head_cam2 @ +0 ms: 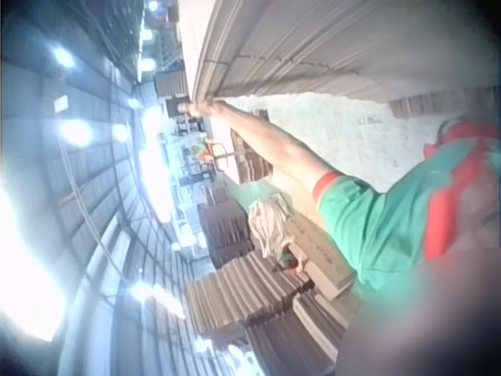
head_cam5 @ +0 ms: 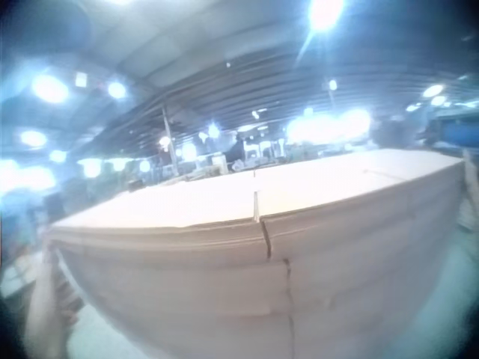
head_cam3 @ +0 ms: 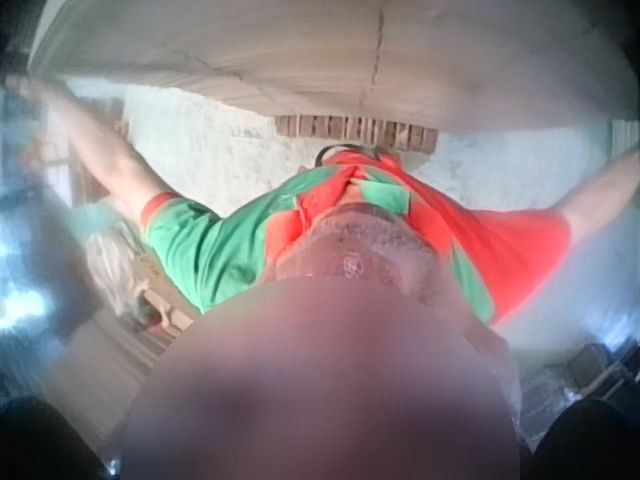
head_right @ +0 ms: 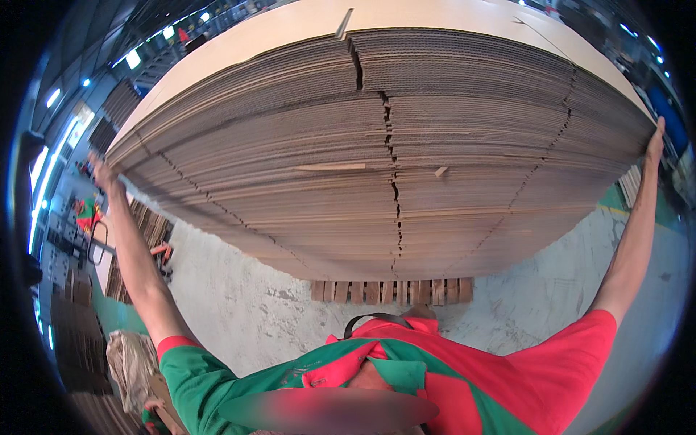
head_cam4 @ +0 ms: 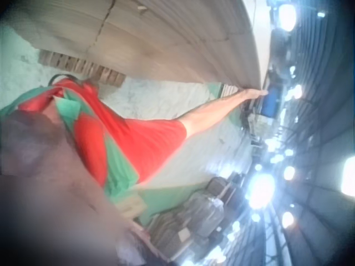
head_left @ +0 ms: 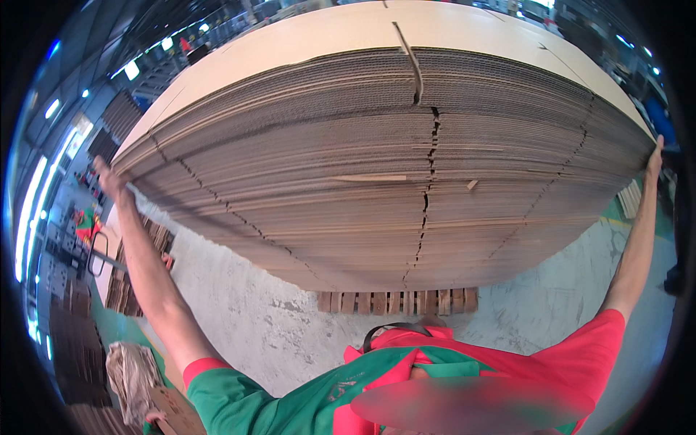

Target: The person picks up flat cardboard sheets from the floor, folds them, and stacks them onto a large pile on a pallet. The person repeats this process several times, moving between the floor and the stack.

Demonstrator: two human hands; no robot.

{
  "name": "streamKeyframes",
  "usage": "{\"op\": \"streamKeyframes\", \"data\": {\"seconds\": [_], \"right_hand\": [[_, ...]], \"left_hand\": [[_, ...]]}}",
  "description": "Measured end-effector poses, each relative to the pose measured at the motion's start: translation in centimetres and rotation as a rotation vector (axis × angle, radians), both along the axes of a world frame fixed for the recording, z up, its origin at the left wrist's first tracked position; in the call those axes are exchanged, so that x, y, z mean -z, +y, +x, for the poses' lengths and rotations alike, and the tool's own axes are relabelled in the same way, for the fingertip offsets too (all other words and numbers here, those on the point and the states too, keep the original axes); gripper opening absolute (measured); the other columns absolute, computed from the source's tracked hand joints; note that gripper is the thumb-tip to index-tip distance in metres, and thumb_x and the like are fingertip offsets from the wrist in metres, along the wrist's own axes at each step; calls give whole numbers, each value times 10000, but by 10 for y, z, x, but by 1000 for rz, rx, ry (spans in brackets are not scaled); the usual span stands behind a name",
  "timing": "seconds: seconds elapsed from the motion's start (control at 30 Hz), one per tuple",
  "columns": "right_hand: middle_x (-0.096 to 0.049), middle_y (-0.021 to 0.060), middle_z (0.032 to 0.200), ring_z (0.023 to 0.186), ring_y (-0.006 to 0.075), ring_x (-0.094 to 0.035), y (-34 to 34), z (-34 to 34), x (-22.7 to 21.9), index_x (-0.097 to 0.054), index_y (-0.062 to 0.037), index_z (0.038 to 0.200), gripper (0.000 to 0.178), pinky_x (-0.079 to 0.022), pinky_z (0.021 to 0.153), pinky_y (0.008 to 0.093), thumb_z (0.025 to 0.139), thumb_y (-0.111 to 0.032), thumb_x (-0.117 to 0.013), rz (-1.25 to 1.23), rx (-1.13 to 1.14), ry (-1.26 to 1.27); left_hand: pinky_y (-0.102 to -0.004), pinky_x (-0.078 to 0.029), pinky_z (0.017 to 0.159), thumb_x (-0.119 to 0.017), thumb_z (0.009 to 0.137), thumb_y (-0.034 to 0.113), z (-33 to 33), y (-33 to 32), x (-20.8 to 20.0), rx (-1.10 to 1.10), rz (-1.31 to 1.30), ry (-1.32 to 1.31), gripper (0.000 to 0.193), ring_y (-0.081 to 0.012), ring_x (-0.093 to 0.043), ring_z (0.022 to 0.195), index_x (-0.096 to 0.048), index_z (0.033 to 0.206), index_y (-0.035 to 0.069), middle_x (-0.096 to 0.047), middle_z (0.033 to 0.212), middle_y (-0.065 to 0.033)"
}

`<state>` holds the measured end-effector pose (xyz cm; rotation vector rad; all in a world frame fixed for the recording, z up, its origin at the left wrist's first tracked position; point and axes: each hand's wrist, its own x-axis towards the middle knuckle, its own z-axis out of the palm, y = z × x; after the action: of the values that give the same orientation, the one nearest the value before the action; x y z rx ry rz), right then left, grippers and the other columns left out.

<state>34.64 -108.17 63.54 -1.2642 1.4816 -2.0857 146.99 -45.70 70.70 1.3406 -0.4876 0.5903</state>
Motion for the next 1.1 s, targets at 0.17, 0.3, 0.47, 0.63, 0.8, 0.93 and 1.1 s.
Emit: {"op": "streamKeyframes", "data": {"seconds": [0.17,0.3,0.47,0.63,0.8,0.93,1.1], "right_hand": [[-528,198,1407,1310,245,-479,2,-3,0,-548,67,1352,963,-302,1111,329,861,-759,-487,30,56,-3],[-546,205,1380,1264,249,-518,2,2,-1,-560,92,1326,964,-344,1079,336,869,-754,-487,63,95,-48],[-580,188,1327,1195,231,-558,16,23,1,-532,113,1333,930,-400,1027,332,900,-710,-517,-15,65,-246],[-586,174,1326,1172,227,-570,27,31,-11,-545,81,1338,886,-407,1024,340,928,-700,-463,11,76,-140],[-655,120,1246,1113,215,-592,20,23,-27,-652,-20,1268,725,-417,1002,316,994,-629,-369,-91,-45,-80],[-703,95,1153,1084,189,-601,13,19,-20,-726,-56,1165,640,-420,986,289,1024,-554,-351,-116,93,15],[-732,76,1070,975,172,-633,12,13,-13,-785,-107,1053,558,-466,907,292,998,-501,-394,-84,327,-57]], "left_hand": [[-348,-430,1006,-462,982,608,30,-4,19,-5,-85,-61,690,-199,-592,1092,-626,1274,5,-657,1200,-90],[-360,-431,1019,-353,1065,461,32,-1,30,213,-89,-59,568,-194,-603,1080,-597,1310,11,-656,1205,-95],[-340,-462,978,-329,1078,350,32,-2,42,285,-23,-151,487,-183,-619,1039,-665,1195,18,-698,1094,-104],[-358,-462,982,-302,1069,457,15,-3,44,135,20,-30,579,-195,-625,1006,-657,1202,20,-693,1090,-100],[-404,-418,1054,-232,1042,587,-3,0,26,345,74,-87,724,-225,-594,1125,-529,1371,14,-628,1244,-138],[-413,-406,1086,-218,1056,547,4,-4,30,469,37,-15,700,-248,-566,1211,-426,1456,12,-578,1348,-147],[-403,-456,1037,-213,1050,566,30,8,40,350,65,-94,733,-246,-592,1145,-491,1396,-16,-592,1314,-157]]}}
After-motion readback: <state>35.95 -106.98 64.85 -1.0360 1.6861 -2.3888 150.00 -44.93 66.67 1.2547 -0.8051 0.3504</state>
